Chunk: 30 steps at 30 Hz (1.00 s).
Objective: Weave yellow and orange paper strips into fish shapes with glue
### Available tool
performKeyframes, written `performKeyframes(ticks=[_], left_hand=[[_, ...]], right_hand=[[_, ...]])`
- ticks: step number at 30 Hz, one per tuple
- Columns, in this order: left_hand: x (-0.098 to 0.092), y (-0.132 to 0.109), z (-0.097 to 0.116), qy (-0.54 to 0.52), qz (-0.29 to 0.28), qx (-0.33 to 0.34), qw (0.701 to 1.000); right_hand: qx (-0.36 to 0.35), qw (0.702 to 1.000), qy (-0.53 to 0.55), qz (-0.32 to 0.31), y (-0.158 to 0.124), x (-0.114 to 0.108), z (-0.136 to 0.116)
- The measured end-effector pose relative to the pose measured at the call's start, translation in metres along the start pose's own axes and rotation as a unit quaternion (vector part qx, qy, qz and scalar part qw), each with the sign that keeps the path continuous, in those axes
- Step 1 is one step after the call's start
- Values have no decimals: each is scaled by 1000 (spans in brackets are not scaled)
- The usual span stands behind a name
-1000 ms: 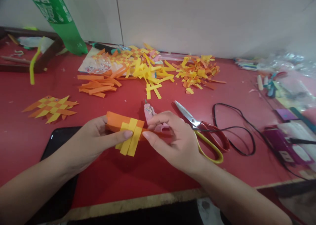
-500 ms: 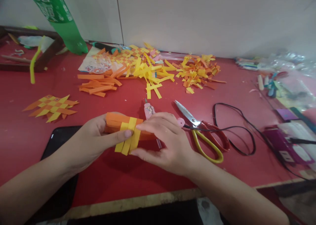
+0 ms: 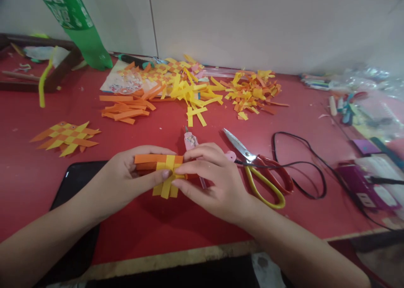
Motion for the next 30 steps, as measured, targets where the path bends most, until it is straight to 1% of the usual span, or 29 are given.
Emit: performKeyframes(ticks=[7,12,18,26,30], left_hand=[[1,-1,4,94,9,7,996],[2,-3,7,124,6,7,992],[0,-3,12,173,16,27,984],[1,-3,12,172,12,34,984],[1,-2,7,165,7,6,986]], right_hand=[[50,999,-2,21,-6,-3,11],[48,998,26,4,-5,0,10],[82,995,62,-5,-3,1,14],[128,984,126,-16,-8,8,26],[181,967,176,-27,-12,12,40]])
Point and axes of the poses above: each hand's wrist, its own y-axis towards the middle knuckle, its own x-axis out of the palm, z = x × y, the point moved 10 cm from there along y, towards the middle knuckle, and after that the axes turned 5 degrees about -z, right-handed, at the moved point
